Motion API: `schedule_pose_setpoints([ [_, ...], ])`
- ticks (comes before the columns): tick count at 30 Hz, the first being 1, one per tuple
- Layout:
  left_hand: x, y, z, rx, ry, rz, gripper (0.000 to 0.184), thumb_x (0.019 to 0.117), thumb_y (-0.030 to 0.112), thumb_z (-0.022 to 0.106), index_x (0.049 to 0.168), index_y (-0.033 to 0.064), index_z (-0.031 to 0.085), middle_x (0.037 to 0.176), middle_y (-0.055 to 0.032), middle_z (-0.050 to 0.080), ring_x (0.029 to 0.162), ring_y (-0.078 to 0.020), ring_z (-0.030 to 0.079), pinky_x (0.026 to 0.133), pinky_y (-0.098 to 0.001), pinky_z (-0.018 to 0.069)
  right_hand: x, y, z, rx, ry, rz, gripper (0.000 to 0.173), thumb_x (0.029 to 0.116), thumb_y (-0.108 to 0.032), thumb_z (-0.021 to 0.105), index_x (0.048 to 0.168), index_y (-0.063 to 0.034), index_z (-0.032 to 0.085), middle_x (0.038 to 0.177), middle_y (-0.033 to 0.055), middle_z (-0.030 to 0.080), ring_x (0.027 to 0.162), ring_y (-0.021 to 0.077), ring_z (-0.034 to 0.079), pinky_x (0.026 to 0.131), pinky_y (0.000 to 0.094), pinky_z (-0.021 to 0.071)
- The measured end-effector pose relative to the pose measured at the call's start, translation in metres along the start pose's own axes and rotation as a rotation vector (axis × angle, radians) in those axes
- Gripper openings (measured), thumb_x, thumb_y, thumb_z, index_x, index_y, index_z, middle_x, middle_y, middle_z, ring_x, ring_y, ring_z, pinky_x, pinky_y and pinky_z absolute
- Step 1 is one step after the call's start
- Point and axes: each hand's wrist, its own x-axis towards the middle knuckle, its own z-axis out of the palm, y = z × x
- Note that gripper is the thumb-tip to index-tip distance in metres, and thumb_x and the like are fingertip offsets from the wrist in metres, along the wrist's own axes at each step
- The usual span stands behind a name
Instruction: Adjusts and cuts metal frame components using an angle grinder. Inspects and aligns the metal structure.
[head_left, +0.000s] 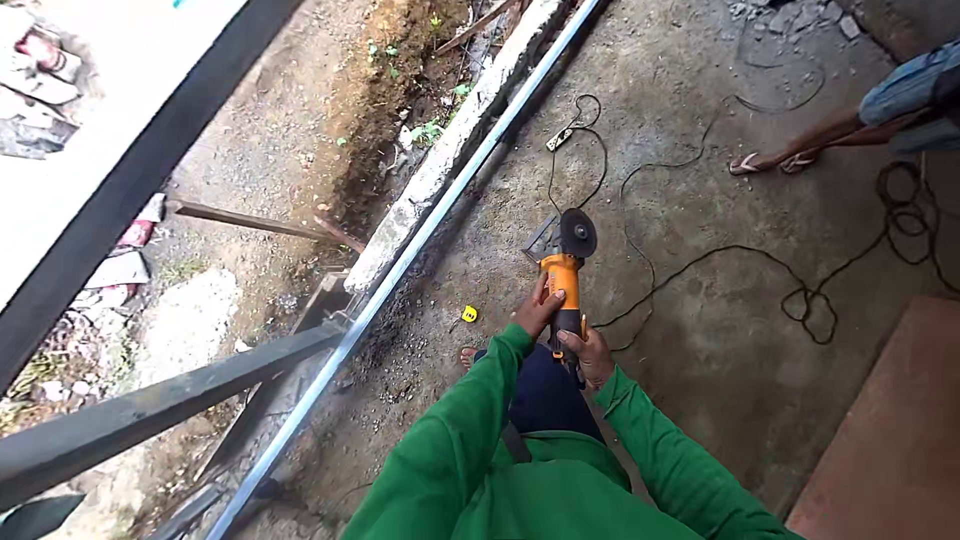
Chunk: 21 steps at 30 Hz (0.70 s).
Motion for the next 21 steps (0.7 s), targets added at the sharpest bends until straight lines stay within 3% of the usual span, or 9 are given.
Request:
schedule_pose_setpoints([
  [3,0.027,-0.018,-0.018,0.135,0.004,-0.178,0.058,0.1096,0.034,0.047,0.161,0.0145,0.03,0.139,-0.016,0.063,0.112,-0.0285,0.07,0.091,-0.0465,0.0601,0.037,0.019,-0.032,0.074,0.141,0.029,0.074,0.0766,-0.052,0.08,0.121,0.0046,0.061,0.095,0.0134,0.073,0.081,0.0208,0.072,0.072,0.0391,0.0626],
  [5,0.034,-0.037,-0.044,0.173,0.05,-0.257,0.054,0.1105,0.033,0.044,0.16,0.0124,0.033,0.138,-0.0157,0.063,0.112,-0.0299,0.07,0.091,-0.0487,0.06,0.067,0.036,-0.056,0.083,0.233,0.054,0.065,0.0793,-0.047,0.078,0.117,0.0037,0.063,0.09,0.0128,0.072,0.074,0.0205,0.071,0.065,0.0381,0.0607],
  [10,0.021,-0.098,-0.125,0.248,0.281,-0.409,0.055,0.109,0.034,0.049,0.158,0.0106,0.037,0.133,-0.0178,0.066,0.108,-0.0329,0.072,0.088,-0.0503,0.0618,0.152,0.088,-0.116,0.04,0.354,0.175,0.049,0.0933,-0.036,0.071,0.12,0.0043,0.063,0.092,0.0148,0.071,0.077,0.0212,0.069,0.069,0.0398,0.06],
  [13,0.011,-0.133,-0.171,0.295,0.395,-0.513,0.055,0.1058,0.027,0.057,0.155,0.0105,0.041,0.132,-0.019,0.067,0.108,-0.0348,0.072,0.087,-0.053,0.062,0.214,0.125,-0.141,0.012,0.397,0.258,0.044,0.0991,-0.036,0.067,0.118,0.0038,0.064,0.09,0.0142,0.069,0.073,0.0201,0.066,0.065,0.0383,0.0569],
  [15,0.006,-0.157,-0.2,0.341,0.436,-0.576,0.053,0.1049,0.024,0.058,0.154,0.0089,0.043,0.132,-0.0197,0.066,0.108,-0.0354,0.072,0.086,-0.0543,0.0614,0.257,0.157,-0.154,0.041,0.411,0.283,0.042,0.1006,-0.034,0.066,0.116,0.0044,0.064,0.091,0.0154,0.069,0.076,0.0214,0.068,0.069,0.0396,0.0584],
  [21,0.022,-0.225,-0.3,0.451,0.459,-0.654,0.046,0.1061,0.017,0.053,0.15,0.0056,0.046,0.132,-0.0179,0.066,0.106,-0.0321,0.072,0.084,-0.0514,0.0618,0.371,0.247,-0.171,-0.084,0.484,0.39,0.057,0.0953,-0.051,0.069,0.118,0.0011,0.066,0.099,0.0185,0.068,0.084,0.0271,0.066,0.076,0.0465,0.0557],
])
